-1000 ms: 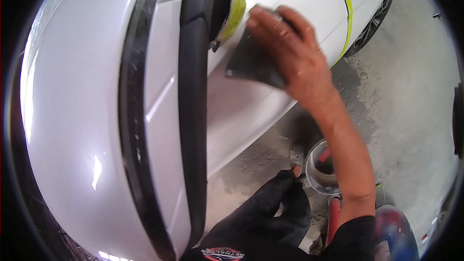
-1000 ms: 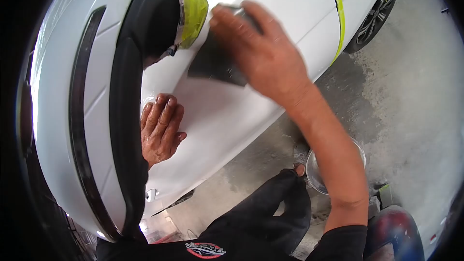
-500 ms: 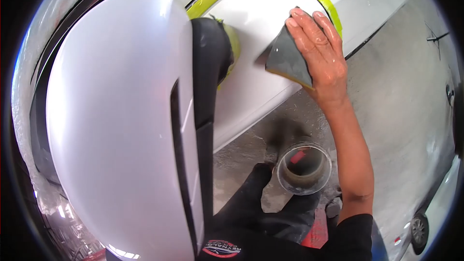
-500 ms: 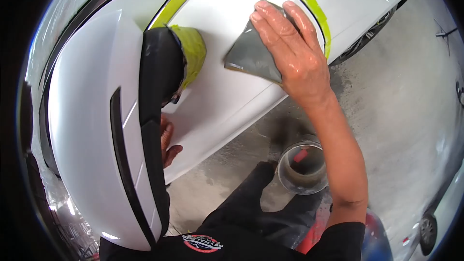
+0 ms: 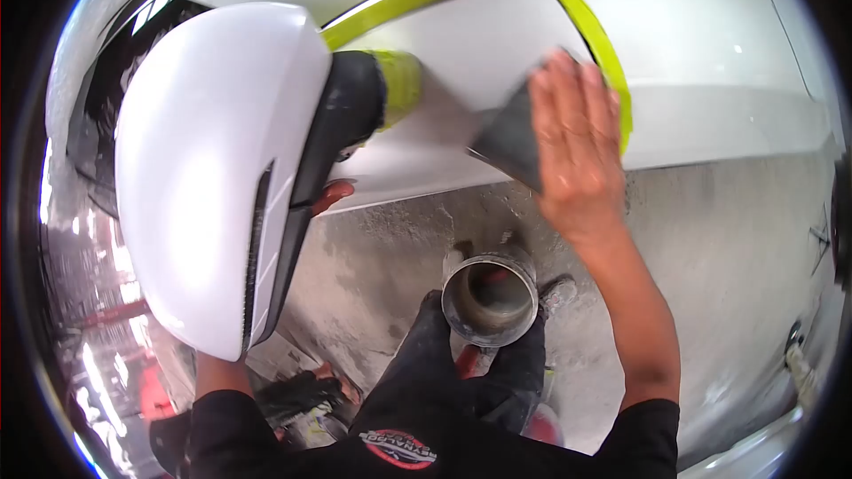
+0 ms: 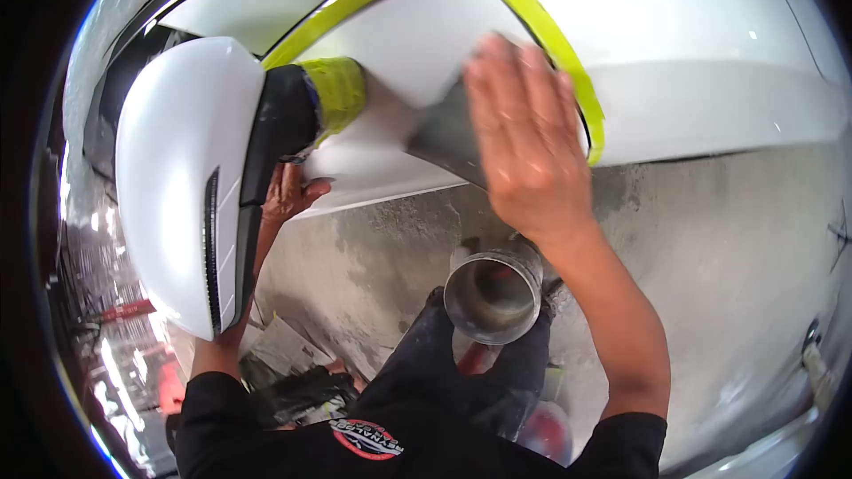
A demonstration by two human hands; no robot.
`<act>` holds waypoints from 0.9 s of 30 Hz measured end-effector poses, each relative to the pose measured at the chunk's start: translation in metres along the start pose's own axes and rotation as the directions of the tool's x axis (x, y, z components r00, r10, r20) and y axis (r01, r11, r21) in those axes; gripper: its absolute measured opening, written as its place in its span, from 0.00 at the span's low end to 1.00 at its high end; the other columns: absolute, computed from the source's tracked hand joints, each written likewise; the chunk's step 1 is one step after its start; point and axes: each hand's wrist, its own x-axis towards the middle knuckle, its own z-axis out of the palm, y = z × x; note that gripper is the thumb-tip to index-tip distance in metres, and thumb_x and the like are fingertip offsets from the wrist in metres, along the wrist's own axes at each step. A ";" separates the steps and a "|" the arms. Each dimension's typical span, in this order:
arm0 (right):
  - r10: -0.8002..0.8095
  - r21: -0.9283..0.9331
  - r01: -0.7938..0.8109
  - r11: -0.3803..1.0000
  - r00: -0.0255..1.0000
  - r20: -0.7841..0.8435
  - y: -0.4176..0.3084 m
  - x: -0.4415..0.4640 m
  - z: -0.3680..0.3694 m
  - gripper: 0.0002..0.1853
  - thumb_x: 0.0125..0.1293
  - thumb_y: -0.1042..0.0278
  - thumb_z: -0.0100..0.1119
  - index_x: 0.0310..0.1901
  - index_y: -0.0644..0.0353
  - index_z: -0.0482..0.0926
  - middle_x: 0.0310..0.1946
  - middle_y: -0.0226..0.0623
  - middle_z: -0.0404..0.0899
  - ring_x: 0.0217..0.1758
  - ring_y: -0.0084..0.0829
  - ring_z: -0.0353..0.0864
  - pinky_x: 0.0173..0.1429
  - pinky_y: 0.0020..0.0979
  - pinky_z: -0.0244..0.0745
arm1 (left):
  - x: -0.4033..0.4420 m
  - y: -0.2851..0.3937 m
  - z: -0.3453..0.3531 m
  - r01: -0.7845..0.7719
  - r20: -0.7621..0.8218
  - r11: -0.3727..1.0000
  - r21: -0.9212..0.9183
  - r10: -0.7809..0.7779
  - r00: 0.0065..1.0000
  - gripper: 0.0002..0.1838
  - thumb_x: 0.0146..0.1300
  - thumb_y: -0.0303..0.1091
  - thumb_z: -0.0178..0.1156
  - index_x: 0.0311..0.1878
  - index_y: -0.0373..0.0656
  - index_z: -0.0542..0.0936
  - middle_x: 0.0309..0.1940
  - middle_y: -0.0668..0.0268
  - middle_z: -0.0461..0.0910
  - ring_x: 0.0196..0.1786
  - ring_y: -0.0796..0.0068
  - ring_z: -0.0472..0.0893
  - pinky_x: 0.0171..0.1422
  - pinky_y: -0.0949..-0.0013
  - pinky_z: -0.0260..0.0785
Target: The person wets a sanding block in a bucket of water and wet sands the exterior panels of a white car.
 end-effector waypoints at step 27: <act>0.042 0.009 -0.041 0.999 0.993 -0.113 -0.018 0.061 0.012 0.28 0.67 0.68 0.55 0.68 0.71 0.72 0.71 0.54 0.70 0.76 0.55 0.65 0.78 0.52 0.57 | -0.015 -0.010 0.029 0.077 -0.103 0.995 0.058 -0.071 0.992 0.39 0.66 0.61 0.60 0.65 0.33 0.74 0.57 0.47 0.79 0.59 0.45 0.80 0.65 0.53 0.74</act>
